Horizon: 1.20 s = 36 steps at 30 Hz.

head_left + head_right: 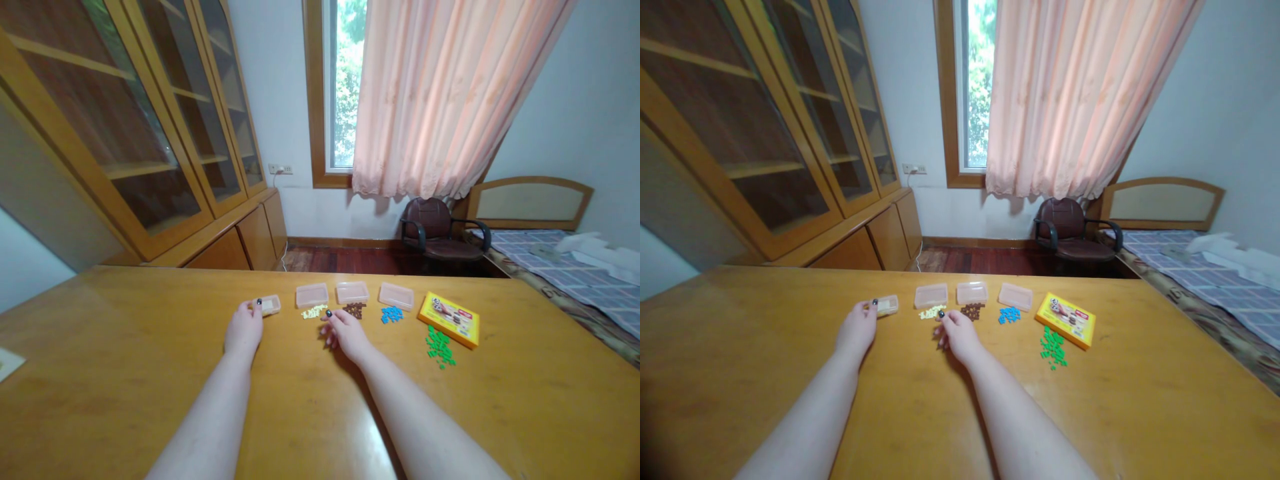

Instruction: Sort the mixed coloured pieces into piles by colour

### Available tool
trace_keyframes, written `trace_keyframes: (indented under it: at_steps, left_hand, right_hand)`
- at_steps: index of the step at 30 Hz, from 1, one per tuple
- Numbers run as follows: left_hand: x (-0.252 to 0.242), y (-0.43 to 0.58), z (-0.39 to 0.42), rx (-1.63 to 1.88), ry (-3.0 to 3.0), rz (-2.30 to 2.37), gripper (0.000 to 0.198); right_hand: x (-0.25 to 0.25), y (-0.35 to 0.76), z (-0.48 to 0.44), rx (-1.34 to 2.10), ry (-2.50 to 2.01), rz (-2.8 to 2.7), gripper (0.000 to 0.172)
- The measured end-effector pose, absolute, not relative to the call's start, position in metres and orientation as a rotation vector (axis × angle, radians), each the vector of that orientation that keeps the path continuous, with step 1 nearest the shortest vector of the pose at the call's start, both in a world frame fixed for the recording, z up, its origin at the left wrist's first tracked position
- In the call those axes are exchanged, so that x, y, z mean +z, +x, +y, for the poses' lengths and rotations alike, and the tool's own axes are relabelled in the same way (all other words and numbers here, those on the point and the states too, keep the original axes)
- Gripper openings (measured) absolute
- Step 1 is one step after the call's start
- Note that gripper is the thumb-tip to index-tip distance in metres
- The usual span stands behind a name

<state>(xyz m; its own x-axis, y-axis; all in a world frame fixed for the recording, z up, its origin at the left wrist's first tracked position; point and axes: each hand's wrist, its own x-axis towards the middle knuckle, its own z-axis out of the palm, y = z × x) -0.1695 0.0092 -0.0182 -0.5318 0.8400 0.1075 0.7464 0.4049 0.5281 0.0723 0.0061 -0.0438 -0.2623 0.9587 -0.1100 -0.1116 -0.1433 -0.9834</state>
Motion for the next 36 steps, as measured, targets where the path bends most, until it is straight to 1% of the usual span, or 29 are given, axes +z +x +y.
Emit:
trace_keyframes:
  at_steps: [3,6,10,13,16,19,23,25,29,33,36]
  left_hand:
    - [-0.015,-0.164,0.007,0.770,1.475,2.582,0.051]
    - [-0.011,-0.148,0.003,0.656,1.678,2.666,0.051]
    - [-0.016,-0.130,0.001,0.424,2.065,2.497,0.053]
    - [-0.022,-0.129,0.003,0.266,2.066,2.443,0.058]
    - [-0.024,-0.132,0.005,0.204,2.006,2.463,0.061]
    - [-0.023,-0.127,0.004,0.211,2.032,2.424,0.063]
    - [-0.026,-0.113,0.000,0.247,2.366,2.068,0.060]
    - [-0.029,-0.110,-0.001,0.242,2.410,1.984,0.059]
    - [-0.024,-0.112,-0.002,0.333,2.366,2.076,0.052]
    - [-0.010,-0.115,-0.006,0.445,2.275,2.234,0.036]
    - [-0.008,-0.114,-0.006,0.489,2.315,2.243,0.037]
  right_hand:
    - [-0.043,0.072,0.006,1.557,-1.065,-1.234,0.038]
    - [-0.044,0.071,0.006,1.555,-1.071,-1.239,0.039]
    - [-0.046,0.070,0.007,1.543,-1.074,-1.250,0.038]
    - [-0.046,0.070,0.008,1.535,-1.075,-1.257,0.037]
    - [-0.045,0.070,0.007,1.531,-1.081,-1.263,0.037]
    - [-0.042,0.071,0.005,1.534,-1.089,-1.268,0.037]
    - [-0.039,0.071,0.003,1.524,-1.085,-1.291,0.037]
    - [-0.039,0.071,0.003,1.513,-1.084,-1.302,0.038]
    - [-0.041,0.070,0.004,1.498,-1.073,-1.313,0.039]
    - [-0.042,0.070,0.004,1.498,-1.087,-1.318,0.039]
    - [-0.041,0.070,0.004,1.505,-1.084,-1.329,0.039]
